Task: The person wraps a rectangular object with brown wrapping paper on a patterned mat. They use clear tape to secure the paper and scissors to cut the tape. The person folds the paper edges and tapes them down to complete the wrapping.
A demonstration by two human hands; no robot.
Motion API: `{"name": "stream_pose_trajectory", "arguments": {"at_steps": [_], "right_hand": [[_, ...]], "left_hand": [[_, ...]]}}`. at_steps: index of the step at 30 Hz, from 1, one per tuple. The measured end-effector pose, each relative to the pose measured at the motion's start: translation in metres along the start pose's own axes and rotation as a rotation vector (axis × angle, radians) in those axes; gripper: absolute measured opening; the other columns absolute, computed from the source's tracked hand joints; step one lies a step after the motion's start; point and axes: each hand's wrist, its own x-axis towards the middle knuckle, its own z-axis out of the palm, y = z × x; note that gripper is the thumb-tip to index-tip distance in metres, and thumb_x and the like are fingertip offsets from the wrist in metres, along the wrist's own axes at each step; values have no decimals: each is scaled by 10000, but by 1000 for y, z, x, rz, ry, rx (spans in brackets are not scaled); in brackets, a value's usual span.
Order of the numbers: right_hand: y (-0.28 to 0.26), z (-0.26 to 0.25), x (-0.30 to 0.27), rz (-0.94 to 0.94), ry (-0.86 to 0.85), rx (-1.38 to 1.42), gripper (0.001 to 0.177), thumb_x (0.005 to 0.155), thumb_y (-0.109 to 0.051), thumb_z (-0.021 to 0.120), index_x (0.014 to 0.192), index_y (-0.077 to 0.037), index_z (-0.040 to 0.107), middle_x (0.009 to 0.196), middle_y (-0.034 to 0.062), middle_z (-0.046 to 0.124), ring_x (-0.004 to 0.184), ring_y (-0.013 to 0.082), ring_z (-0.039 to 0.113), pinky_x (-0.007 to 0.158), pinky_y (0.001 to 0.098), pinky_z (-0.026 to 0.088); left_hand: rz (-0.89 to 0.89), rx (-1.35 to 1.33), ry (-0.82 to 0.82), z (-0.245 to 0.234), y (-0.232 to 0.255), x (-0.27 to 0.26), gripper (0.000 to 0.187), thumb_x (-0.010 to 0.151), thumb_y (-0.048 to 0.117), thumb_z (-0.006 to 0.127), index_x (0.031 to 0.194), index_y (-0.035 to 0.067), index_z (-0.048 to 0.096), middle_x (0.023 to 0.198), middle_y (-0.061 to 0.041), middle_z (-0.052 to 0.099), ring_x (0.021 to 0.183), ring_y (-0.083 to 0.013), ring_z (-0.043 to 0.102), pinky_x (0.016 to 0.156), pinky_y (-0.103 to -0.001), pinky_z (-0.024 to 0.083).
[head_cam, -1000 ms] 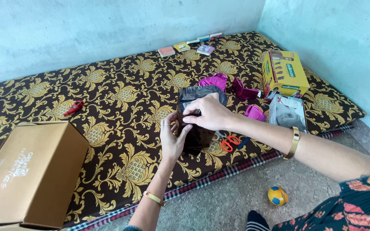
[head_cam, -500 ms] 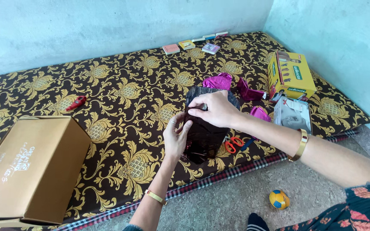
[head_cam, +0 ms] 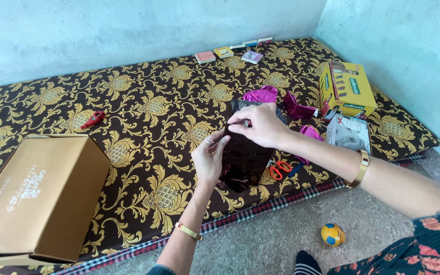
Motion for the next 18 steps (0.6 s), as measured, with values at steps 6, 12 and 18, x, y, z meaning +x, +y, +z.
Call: {"name": "stream_pose_trajectory", "arguments": {"at_steps": [6, 12, 18], "right_hand": [[-6, -12, 1, 56, -74, -74, 287, 883, -416, 772, 1067, -199, 802, 1065, -12, 797, 992, 165, 702, 1002, 462, 347], [5, -40, -3, 326, -289, -400, 1574, 398, -636, 996, 1579, -182, 60, 1594, 232, 223, 1449, 420, 252, 1042, 693, 292], [22, -38, -24, 458, -350, -261, 1691, 455, -473, 1045, 1546, -222, -224, 1607, 303, 196, 1460, 460, 305, 1078, 753, 282]], "left_hand": [[-100, -14, 20, 2, 0, 2, 208, 923, 94, 750, 1117, 20, 765, 978, -76, 812, 845, -76, 745, 761, -258, 618], [-33, -40, 70, 1, -5, 1, 158, 920, 80, 765, 1065, 19, 766, 956, -48, 797, 851, -51, 702, 793, -253, 610], [-63, -51, 70, 5, -6, 0, 162, 915, 85, 767, 1066, 26, 763, 954, -40, 795, 869, -52, 710, 801, -256, 605]]}}
